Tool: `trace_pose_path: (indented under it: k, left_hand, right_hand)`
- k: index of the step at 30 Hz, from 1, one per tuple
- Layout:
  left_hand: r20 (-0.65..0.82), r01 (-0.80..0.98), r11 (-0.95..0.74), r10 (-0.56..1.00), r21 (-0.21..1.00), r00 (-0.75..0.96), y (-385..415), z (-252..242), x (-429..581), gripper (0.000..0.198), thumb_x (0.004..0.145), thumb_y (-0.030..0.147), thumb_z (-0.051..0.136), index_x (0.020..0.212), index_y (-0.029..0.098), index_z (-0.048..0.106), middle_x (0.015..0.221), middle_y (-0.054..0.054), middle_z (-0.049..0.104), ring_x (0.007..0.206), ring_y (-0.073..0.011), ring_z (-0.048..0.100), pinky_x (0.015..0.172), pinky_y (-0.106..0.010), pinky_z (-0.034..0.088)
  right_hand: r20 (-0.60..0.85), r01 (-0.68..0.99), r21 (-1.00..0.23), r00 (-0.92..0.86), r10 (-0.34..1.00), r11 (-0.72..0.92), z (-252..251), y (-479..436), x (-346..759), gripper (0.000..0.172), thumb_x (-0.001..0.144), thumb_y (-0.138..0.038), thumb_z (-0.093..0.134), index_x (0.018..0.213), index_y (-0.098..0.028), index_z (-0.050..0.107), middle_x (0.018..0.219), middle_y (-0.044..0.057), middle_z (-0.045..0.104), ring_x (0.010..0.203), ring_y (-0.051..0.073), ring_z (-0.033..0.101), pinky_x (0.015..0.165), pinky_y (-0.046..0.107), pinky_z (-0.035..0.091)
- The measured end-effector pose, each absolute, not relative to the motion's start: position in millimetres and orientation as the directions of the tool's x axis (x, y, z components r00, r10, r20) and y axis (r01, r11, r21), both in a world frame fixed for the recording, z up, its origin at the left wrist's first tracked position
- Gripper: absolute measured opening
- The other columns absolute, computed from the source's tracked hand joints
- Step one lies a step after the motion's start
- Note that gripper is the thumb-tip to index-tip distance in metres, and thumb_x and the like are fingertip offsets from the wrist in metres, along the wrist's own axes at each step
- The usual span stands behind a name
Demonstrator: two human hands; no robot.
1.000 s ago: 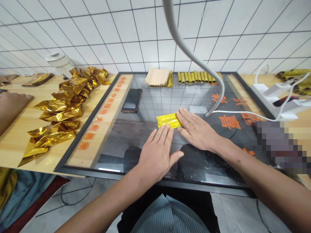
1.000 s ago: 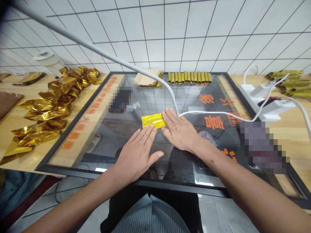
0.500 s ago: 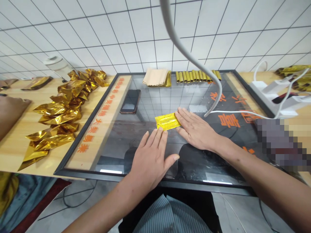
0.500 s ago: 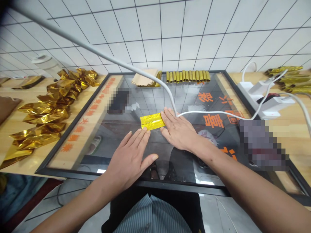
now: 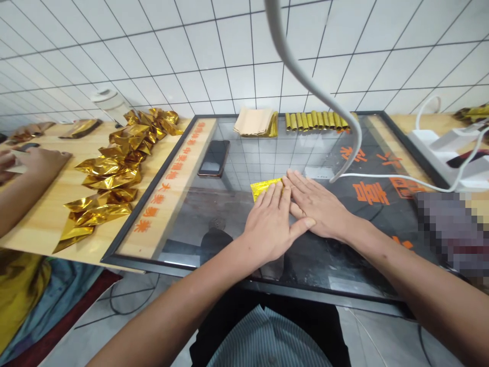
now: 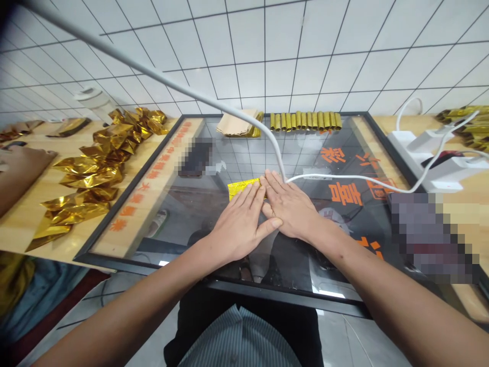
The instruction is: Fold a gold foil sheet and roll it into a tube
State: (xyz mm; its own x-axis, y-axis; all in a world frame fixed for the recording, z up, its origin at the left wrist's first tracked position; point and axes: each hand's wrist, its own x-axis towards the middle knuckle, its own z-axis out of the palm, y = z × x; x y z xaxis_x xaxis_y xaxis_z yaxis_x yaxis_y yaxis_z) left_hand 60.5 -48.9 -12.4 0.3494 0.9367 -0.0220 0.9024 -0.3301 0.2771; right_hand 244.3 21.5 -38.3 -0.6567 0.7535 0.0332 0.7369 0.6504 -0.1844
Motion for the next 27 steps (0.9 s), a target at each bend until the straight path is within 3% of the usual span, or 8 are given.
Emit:
trace_pose_path:
  k: [11, 17, 20, 27]
  left_hand:
    - [0.009, 0.940, -0.337, 0.941, 0.057, 0.337, -67.5, -18.9, 31.1, 0.094, 0.109, 0.074, 0.022, 0.169, 0.002, 0.035, 0.179, -0.018, 0.029, 0.168, -0.0311, 0.027, 0.139, -0.051, 0.022]
    - [0.071, 0.955, -0.297, 0.953, 0.020, 0.295, -73.7, -22.7, 15.0, 0.087, 0.112, 0.069, 0.022, 0.167, 0.006, 0.042, 0.176, -0.016, 0.037, 0.167, -0.0303, 0.032, 0.137, -0.052, 0.025]
    - [0.099, 0.958, -0.284, 0.955, 0.024, 0.281, -76.0, -23.2, 11.9, 0.083, 0.112, 0.068, 0.024, 0.166, 0.009, 0.044, 0.175, -0.016, 0.039, 0.166, -0.0301, 0.033, 0.136, -0.053, 0.027]
    - [0.119, 0.952, -0.307, 0.945, 0.013, 0.303, -74.8, -20.7, 10.1, 0.077, 0.114, 0.064, 0.025, 0.163, 0.010, 0.049, 0.171, -0.018, 0.046, 0.163, -0.0322, 0.038, 0.135, -0.063, 0.024]
  right_hand:
    - [0.042, 0.766, -0.134, -0.630, 0.776, 0.629, -29.9, 16.2, 236.2, 0.074, 0.112, -0.051, 0.030, 0.171, -0.006, 0.034, 0.179, 0.020, 0.023, 0.168, 0.030, 0.020, 0.136, 0.053, 0.023]
    - [0.029, 0.774, -0.127, -0.622, 0.782, 0.620, -26.7, 14.5, 235.0, 0.074, 0.112, -0.048, 0.032, 0.170, -0.003, 0.035, 0.179, 0.022, 0.023, 0.168, 0.032, 0.020, 0.137, 0.053, 0.022]
    - [0.048, 0.766, -0.149, -0.625, 0.779, 0.625, -27.4, 14.8, 235.5, 0.073, 0.112, -0.049, 0.032, 0.172, -0.008, 0.033, 0.179, 0.019, 0.026, 0.168, 0.033, 0.020, 0.137, 0.054, 0.022]
    - [0.093, 0.766, -0.189, -0.609, 0.788, 0.614, -31.8, 13.6, 232.8, 0.073, 0.114, -0.053, 0.024, 0.171, -0.009, 0.037, 0.178, 0.019, 0.030, 0.168, 0.031, 0.023, 0.136, 0.055, 0.023]
